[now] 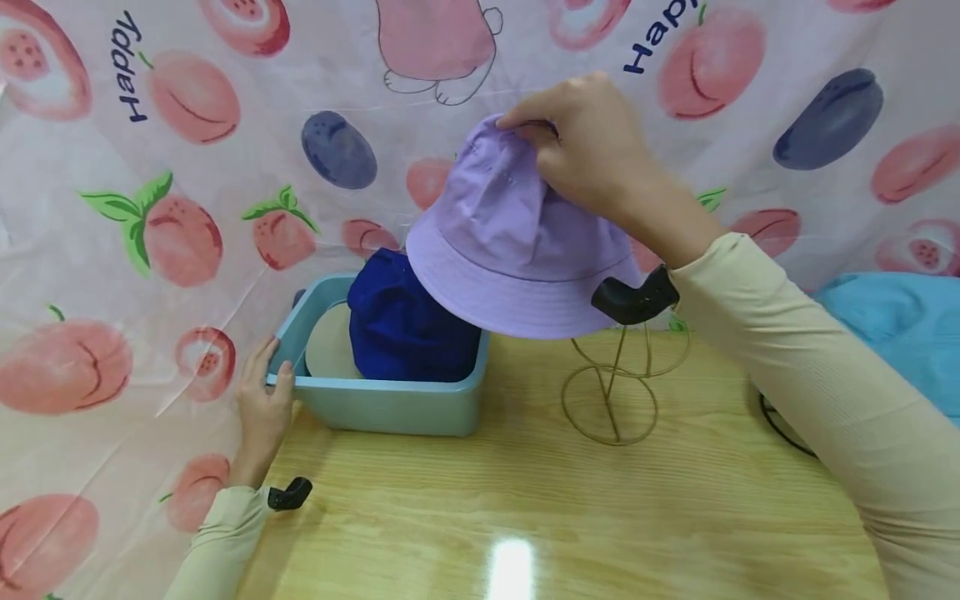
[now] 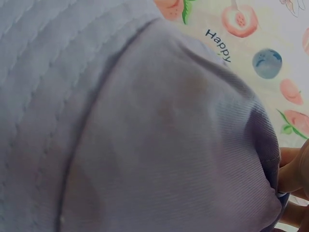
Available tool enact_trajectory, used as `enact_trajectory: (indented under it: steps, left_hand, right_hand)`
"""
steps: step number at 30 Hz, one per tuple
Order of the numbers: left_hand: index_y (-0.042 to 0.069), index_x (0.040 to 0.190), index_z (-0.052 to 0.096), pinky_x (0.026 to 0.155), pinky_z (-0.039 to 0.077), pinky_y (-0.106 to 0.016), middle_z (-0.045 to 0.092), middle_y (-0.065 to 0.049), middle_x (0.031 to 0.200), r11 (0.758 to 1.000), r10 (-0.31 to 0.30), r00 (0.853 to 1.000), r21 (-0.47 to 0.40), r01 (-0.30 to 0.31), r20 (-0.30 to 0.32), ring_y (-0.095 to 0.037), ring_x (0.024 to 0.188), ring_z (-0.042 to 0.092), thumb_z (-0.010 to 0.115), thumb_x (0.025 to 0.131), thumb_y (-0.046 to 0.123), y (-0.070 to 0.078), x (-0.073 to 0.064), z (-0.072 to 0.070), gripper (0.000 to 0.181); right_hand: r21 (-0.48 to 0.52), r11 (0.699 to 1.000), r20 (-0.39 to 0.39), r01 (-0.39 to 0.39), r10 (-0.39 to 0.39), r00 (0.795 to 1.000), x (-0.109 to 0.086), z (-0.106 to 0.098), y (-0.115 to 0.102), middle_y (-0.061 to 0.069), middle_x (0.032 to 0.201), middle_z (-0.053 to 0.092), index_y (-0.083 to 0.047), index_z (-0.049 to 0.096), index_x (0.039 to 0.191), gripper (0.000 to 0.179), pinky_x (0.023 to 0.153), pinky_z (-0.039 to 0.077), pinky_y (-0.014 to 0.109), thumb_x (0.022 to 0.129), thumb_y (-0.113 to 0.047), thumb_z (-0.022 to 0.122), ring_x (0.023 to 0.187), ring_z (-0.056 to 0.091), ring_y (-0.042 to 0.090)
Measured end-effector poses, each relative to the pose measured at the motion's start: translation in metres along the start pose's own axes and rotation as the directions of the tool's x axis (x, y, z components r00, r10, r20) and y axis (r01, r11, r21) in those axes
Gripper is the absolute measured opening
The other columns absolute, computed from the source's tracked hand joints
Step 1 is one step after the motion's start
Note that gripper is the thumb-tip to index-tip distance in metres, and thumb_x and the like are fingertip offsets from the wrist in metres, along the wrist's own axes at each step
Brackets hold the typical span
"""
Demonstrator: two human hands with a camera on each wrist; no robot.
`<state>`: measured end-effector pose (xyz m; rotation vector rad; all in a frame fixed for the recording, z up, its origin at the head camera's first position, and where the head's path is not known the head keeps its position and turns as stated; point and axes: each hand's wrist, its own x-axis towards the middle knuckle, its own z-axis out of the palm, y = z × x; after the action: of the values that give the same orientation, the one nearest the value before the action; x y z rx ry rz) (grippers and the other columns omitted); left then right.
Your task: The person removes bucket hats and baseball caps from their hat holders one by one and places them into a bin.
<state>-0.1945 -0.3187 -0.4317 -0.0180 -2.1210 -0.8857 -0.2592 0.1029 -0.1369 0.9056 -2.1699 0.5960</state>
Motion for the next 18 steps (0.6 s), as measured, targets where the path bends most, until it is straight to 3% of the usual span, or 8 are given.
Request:
enact_trajectory:
  steps: [3, 8, 18]
  left_hand:
    - [0.000, 0.133, 0.052, 0.077, 0.051, -0.054, 0.046, -0.012, 0.141, 1.000, -0.017, 1.000, -0.007, 0.017, 0.019, -0.026, 0.126, 0.045, 0.053, 0.091, 0.017, 0.003, -0.001, -0.001, 0.045]
    - [0.000, 0.134, 0.051, 0.075, 0.052, -0.054, 0.044, -0.010, 0.142, 0.999, -0.035, 0.999, -0.011, 0.035, 0.028, -0.026, 0.127, 0.044, 0.053, 0.092, 0.016, 0.005, -0.001, -0.001, 0.046]
    - [0.001, 0.134, 0.051, 0.073, 0.053, -0.051, 0.045, -0.010, 0.142, 1.000, -0.019, 1.000, -0.006, 0.019, 0.016, -0.026, 0.127, 0.043, 0.053, 0.092, 0.017, 0.001, -0.001, 0.000, 0.046]
  right_hand:
    - [0.015, 1.000, 0.008, -0.004, 0.004, 1.000, 0.006, 0.011, -0.002, 0.009, 0.097, 0.071, -0.010, 0.076, 0.098, 0.022, 0.081, 0.050, 0.039, 0.089, -0.003, 0.058, 0.096, 0.066, 0.022]
    - [0.092, 0.996, 0.061, -0.018, 0.012, 0.998, 0.010, 0.032, -0.007, 0.009, 0.099, 0.071, -0.009, 0.076, 0.099, 0.021, 0.082, 0.050, 0.036, 0.090, -0.003, 0.058, 0.096, 0.065, 0.021]
    - [0.265, 0.964, 0.061, 0.031, -0.049, 0.997, 0.017, 0.071, -0.018, 0.010, 0.096, 0.071, -0.005, 0.076, 0.096, 0.020, 0.086, 0.050, 0.034, 0.088, 0.002, 0.060, 0.096, 0.066, 0.020]
